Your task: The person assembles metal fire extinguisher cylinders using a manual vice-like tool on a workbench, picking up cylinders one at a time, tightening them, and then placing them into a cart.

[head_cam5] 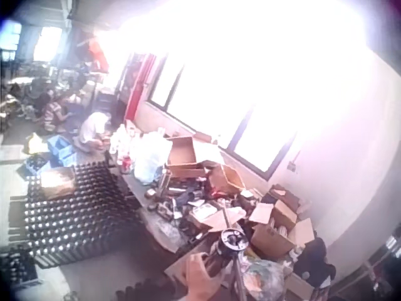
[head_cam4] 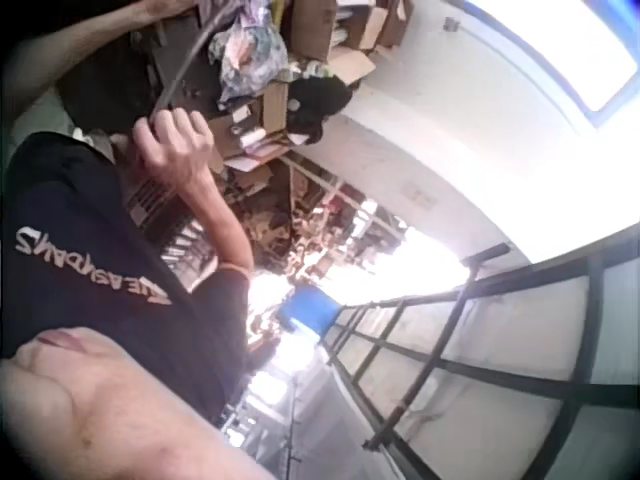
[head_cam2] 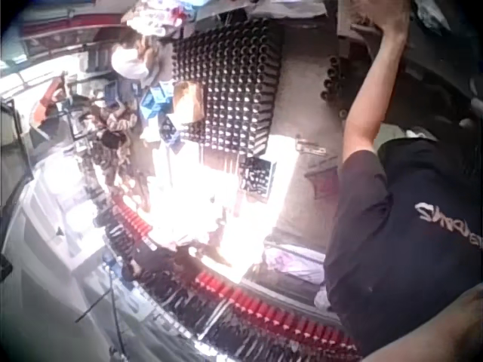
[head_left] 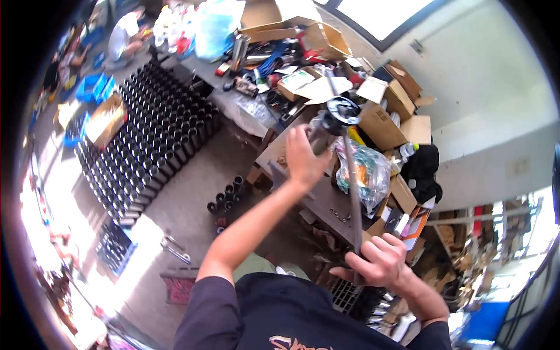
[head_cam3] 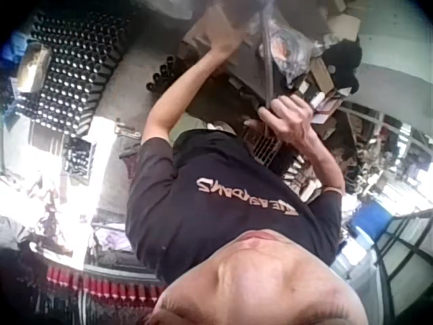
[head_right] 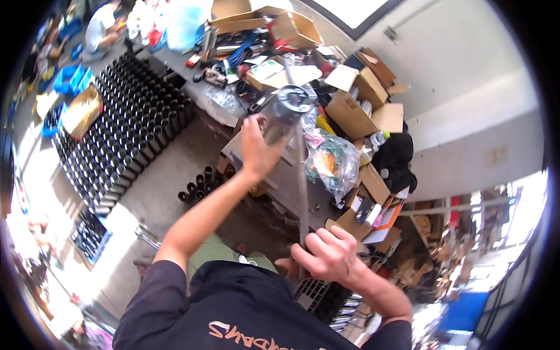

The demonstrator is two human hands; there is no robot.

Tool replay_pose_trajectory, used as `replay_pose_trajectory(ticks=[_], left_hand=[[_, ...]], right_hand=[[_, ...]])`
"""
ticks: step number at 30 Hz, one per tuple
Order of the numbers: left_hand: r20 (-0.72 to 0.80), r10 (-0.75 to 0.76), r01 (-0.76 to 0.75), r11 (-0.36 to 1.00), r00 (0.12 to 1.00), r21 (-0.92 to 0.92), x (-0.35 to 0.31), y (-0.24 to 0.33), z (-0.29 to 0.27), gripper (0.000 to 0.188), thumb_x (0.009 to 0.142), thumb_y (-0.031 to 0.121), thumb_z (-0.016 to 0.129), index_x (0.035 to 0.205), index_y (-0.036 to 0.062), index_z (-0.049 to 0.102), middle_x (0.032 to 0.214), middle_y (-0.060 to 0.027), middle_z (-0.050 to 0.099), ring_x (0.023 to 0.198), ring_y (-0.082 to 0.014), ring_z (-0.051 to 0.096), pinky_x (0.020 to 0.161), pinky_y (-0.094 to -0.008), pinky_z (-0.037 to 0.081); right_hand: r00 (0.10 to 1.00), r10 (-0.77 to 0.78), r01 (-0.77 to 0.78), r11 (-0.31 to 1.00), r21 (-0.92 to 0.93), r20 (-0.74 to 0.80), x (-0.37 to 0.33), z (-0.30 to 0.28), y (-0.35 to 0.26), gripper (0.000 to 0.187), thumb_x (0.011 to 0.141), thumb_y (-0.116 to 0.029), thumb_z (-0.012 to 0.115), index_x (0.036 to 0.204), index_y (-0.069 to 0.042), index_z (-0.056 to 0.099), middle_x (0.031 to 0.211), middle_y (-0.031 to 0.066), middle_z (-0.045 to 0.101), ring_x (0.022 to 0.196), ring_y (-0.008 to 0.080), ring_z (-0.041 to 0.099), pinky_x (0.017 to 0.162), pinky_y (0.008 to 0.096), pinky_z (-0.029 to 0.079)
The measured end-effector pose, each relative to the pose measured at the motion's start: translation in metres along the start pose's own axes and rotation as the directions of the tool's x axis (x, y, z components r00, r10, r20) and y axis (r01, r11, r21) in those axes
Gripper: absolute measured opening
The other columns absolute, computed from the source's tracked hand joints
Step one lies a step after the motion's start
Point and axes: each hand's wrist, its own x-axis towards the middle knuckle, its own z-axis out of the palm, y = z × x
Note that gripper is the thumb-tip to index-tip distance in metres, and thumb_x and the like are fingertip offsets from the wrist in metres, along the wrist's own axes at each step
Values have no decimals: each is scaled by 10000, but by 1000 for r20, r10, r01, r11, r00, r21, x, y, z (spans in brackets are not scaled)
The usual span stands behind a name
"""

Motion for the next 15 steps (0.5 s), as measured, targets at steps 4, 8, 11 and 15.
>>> replay_pose_trajectory(ticks=[4, 8, 11, 15], left_hand=[[309, -211, 286, 932, 927, -223, -61, 8, 16, 370, 757, 177, 751, 1050, 36, 575, 858, -140, 609, 797, -337, 610, 741, -413, 496], [697, -336, 717, 592, 634, -367, -20, 28, 90, 821, 734, 523, 837, 1301, 27, 511, 1212, -167, 613, 1099, -245, 610, 889, -360, 524], [698, 246, 716, 22, 672, -697, 36, 30, 142, 400, 959, 334, 602, 1224, 41, 540, 1154, -99, 594, 1070, -183, 581, 935, -343, 483], [706, 88, 584, -638, 703, -501, 28, 95, 132, 412, 1012, 341, 475, 731, 69, 604, 539, -41, 522, 543, -165, 548, 626, -365, 459]], right_hand=[[725, -688, 688, 719, 95, -42, 127, 12, 8, 132, 650, -246, 614, 699, -158, 529, 652, -61, 396, 577, 106, 431, 541, 265, 302], [767, -640, 614, 713, 338, -44, 303, 89, -36, 204, 742, -219, 654, 825, -34, 632, 570, 15, 495, 507, 194, 544, 489, 352, 412], [846, -308, 269, 951, 150, 436, 442, 167, -2, 239, 725, -151, 630, 931, -39, 681, 707, 142, 679, 655, 299, 704, 568, 443, 553], [916, 10, -119, 962, 246, 401, 490, 297, 151, 220, 711, -169, 667, 894, -168, 789, 865, 137, 738, 740, 326, 711, 714, 418, 581]])
